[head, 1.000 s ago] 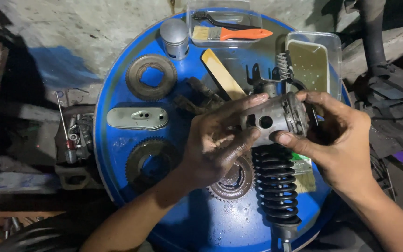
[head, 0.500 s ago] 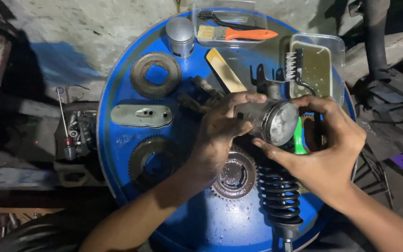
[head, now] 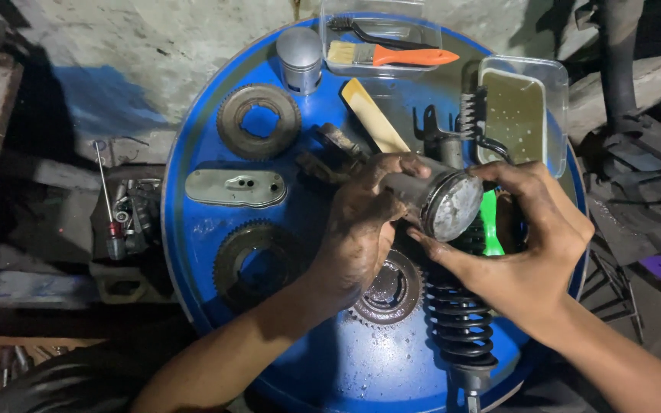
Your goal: Cleaning a motorcycle engine piston using a brush and solvent on a makeshift workbench.
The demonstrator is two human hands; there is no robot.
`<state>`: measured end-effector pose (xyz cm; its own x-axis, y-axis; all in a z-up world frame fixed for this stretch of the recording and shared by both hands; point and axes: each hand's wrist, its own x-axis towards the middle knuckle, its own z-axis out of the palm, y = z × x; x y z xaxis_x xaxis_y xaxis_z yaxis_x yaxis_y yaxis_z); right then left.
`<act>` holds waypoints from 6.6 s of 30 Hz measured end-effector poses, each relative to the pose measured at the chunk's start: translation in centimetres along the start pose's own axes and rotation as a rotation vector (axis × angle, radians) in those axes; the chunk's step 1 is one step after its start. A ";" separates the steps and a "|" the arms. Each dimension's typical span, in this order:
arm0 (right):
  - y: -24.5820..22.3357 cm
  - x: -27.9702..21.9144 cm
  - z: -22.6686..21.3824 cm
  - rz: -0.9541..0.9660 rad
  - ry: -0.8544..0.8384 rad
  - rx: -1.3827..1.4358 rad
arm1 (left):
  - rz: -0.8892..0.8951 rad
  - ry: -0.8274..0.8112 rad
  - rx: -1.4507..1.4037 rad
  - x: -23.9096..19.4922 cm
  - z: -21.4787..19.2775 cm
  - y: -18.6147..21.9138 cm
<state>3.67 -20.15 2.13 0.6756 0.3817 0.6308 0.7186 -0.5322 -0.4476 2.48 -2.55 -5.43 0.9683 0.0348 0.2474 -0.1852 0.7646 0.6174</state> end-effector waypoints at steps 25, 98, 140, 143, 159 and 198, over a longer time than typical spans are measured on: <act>2.4 0.9 0.8 0.123 -0.063 -0.006 | 0.138 -0.101 0.301 0.9 -0.5 0.4; 3.5 -0.3 1.3 0.129 -0.118 0.097 | -0.158 -0.967 2.125 4.3 -4.5 4.8; 1.1 -0.3 1.4 0.163 -0.200 0.275 | -0.389 -0.630 1.388 3.2 5.3 10.1; 0.3 0.3 1.1 0.071 -0.187 0.320 | -0.192 -0.662 1.285 3.1 4.4 10.1; 3.0 -1.1 1.8 -0.211 -0.254 0.193 | -0.231 -0.691 1.161 2.3 0.1 8.5; 5.7 2.4 -2.1 -0.001 -0.235 0.241 | -0.434 -0.259 0.879 2.5 -3.6 4.0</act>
<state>9.05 -23.84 2.37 0.6738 0.5614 0.4804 0.7189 -0.3479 -0.6018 4.76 2.91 -5.02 0.9344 -0.3541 -0.0387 0.0146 -0.0706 0.9974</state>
